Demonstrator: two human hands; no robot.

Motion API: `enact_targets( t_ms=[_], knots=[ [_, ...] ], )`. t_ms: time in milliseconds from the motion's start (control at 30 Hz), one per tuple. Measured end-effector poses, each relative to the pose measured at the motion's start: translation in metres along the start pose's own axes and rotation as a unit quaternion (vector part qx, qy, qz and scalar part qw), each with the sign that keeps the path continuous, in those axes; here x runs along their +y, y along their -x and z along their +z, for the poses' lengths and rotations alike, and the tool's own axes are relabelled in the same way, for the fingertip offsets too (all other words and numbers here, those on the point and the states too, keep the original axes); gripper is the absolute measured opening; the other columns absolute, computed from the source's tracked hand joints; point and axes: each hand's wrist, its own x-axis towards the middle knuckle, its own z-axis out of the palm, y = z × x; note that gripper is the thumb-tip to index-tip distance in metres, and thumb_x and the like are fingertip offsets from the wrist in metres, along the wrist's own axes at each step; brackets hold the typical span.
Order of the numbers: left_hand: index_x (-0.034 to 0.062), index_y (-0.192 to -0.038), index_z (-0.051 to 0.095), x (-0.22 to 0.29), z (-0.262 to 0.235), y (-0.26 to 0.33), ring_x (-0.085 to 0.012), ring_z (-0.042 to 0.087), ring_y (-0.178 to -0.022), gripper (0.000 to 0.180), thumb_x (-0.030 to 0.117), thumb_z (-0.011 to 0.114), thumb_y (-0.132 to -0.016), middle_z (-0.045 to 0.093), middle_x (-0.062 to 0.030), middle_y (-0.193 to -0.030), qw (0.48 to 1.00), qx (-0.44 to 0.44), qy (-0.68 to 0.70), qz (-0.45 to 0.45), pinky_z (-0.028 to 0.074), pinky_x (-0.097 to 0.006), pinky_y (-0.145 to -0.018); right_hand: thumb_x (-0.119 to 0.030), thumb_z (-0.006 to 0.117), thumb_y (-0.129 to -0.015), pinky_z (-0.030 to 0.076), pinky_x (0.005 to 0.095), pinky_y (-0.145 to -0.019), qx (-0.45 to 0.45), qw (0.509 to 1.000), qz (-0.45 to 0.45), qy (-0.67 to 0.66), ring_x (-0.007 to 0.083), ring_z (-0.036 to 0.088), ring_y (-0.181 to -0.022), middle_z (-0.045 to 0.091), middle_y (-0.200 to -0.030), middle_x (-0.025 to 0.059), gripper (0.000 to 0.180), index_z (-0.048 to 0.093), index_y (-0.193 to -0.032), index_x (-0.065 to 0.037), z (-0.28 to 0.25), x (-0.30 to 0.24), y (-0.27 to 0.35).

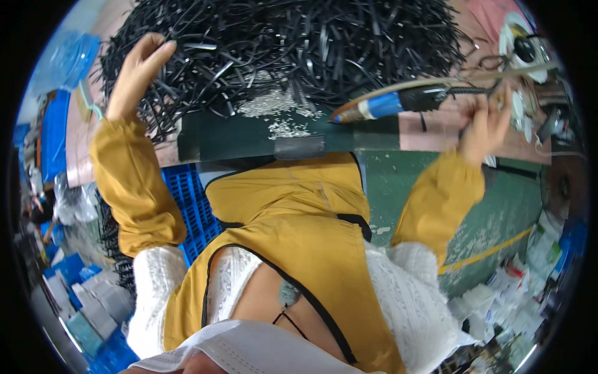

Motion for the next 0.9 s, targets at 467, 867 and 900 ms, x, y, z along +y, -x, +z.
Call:
enact_targets(
  t_ms=[467, 867, 900],
  knots=[
    [-0.0024, -0.141, 0.034, 0.033, 0.264, 0.161, -0.0258, 0.06, -0.112, 0.039, 0.001, 0.041, -0.103, 0.056, -0.0159, -0.114, 0.833, 0.157, 0.519, 0.106, 0.046, -0.044, -0.108, -0.002, 0.061, -0.097, 0.048, 0.0297, -0.067, -0.484, 0.831, 0.273, -0.019, 0.0171, 0.064, -0.076, 0.063, -0.082, 0.0081, 0.008, 0.067, -0.095, 0.003, 0.091, -0.068, 0.189],
    [0.0032, -0.139, 0.04, -0.011, 0.274, 0.205, -0.0341, 0.057, -0.134, 0.068, 0.004, 0.083, -0.086, 0.062, -0.0172, -0.13, 0.887, 0.139, 0.418, 0.141, 0.047, -0.043, -0.112, -0.001, 0.065, -0.099, 0.056, 0.0244, -0.068, -0.348, 0.9, 0.255, -0.061, 0.0129, 0.068, -0.073, 0.069, -0.1, 0.0092, 0.009, 0.068, -0.104, 0.007, 0.127, -0.041, 0.21],
    [0.0032, -0.138, 0.041, -0.01, 0.273, 0.205, -0.0341, 0.057, -0.133, 0.068, 0.004, 0.084, -0.085, 0.062, -0.0165, -0.13, 0.89, 0.147, 0.402, 0.158, 0.047, -0.043, -0.112, -0.001, 0.065, -0.099, 0.056, 0.0242, -0.067, -0.346, 0.905, 0.243, -0.057, 0.013, 0.068, -0.073, 0.069, -0.099, 0.0095, 0.009, 0.068, -0.104, 0.007, 0.127, -0.041, 0.21]
  ],
)
